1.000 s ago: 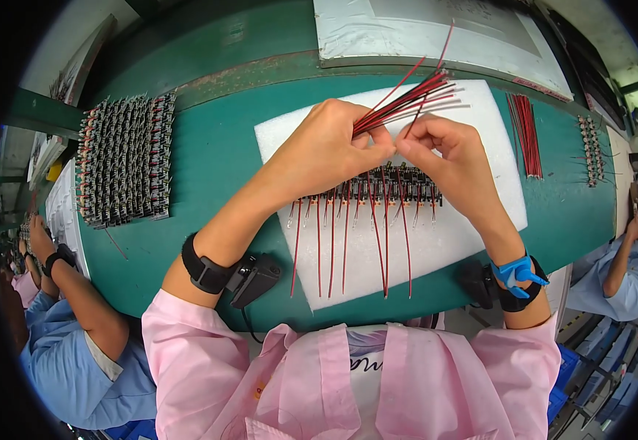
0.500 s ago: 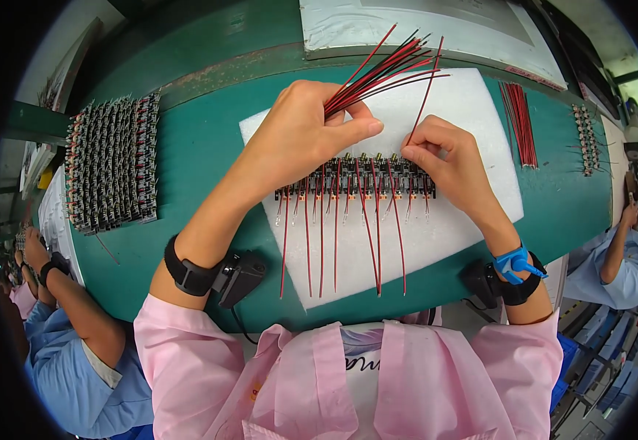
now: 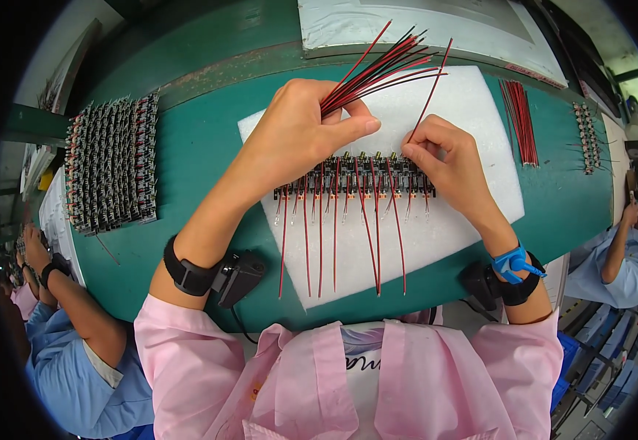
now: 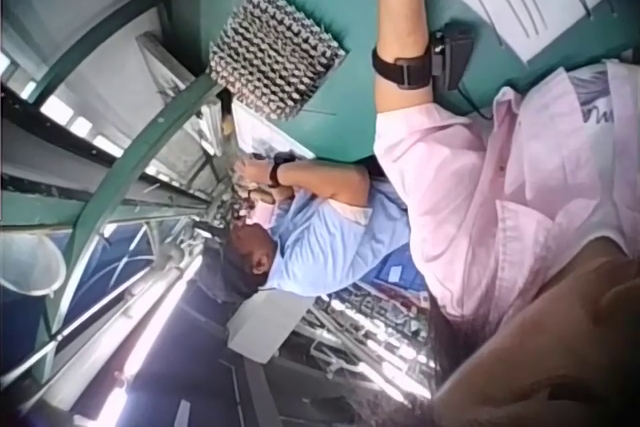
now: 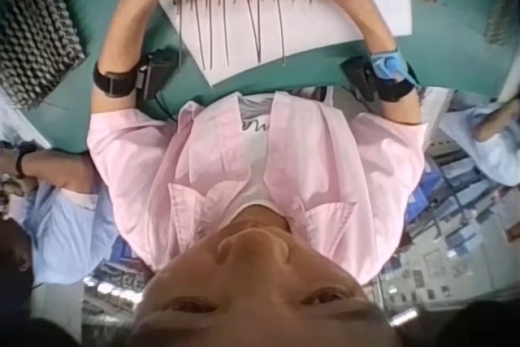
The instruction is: Inserting thin wires into plastic connector housings on an assembly line.
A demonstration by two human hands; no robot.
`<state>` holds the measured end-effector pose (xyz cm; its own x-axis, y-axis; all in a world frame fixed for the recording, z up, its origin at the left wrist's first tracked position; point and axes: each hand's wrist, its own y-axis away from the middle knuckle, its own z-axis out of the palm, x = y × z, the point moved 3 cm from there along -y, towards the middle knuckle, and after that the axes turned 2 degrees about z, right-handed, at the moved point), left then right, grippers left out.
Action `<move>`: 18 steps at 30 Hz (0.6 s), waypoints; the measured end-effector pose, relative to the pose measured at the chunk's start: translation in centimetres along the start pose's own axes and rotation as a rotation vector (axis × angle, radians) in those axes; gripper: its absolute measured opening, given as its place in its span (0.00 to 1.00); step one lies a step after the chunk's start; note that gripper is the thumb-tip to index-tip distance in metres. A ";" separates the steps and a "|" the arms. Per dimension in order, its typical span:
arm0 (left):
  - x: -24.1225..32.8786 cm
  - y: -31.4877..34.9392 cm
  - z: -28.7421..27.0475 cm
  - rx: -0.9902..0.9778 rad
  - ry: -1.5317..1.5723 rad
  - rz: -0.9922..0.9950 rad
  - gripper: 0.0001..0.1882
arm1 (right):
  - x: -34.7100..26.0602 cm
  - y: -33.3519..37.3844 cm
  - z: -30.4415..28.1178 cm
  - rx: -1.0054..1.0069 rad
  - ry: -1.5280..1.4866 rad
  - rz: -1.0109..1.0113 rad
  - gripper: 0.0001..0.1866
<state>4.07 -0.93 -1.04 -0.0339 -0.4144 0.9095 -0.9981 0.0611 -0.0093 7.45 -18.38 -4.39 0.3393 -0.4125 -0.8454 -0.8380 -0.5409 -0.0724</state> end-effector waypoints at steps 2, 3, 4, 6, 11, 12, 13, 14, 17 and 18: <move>0.0 0.0 0.0 0.001 -0.004 -0.001 0.10 | 0.0 0.0 0.0 0.001 0.006 -0.003 0.03; 0.0 0.0 0.0 -0.001 -0.002 -0.001 0.10 | 0.0 0.0 0.0 0.006 0.005 -0.007 0.03; 0.0 0.0 0.0 -0.004 0.000 0.000 0.10 | 0.0 0.1 0.0 0.010 0.005 -0.011 0.04; 0.0 0.0 0.0 -0.007 0.002 0.000 0.09 | 0.0 0.1 0.0 0.016 0.003 -0.014 0.04; 0.1 0.0 -0.1 -0.004 -0.030 0.008 0.11 | -0.2 0.2 0.0 0.031 0.029 -0.038 0.04; 0.1 0.0 -0.1 -0.004 -0.028 0.009 0.11 | -0.2 0.2 0.0 0.032 0.038 -0.049 0.04; 0.1 0.0 0.0 -0.003 -0.026 0.009 0.11 | -0.2 0.2 0.0 0.033 0.047 -0.060 0.04; 0.0 0.0 0.0 -0.005 -0.027 0.009 0.11 | -0.2 0.2 0.1 0.034 0.046 -0.059 0.04; -0.1 0.1 -0.1 0.005 0.012 -0.011 0.09 | -0.4 0.2 0.2 0.043 0.046 -0.093 0.03; 0.0 0.0 -0.1 0.003 0.012 -0.010 0.09 | -0.4 0.3 0.2 0.045 0.046 -0.091 0.03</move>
<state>4.03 -0.86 -1.06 -0.0232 -0.4044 0.9143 -0.9985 0.0541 -0.0014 6.97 -18.22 -4.17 0.4333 -0.3965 -0.8093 -0.8206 -0.5449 -0.1723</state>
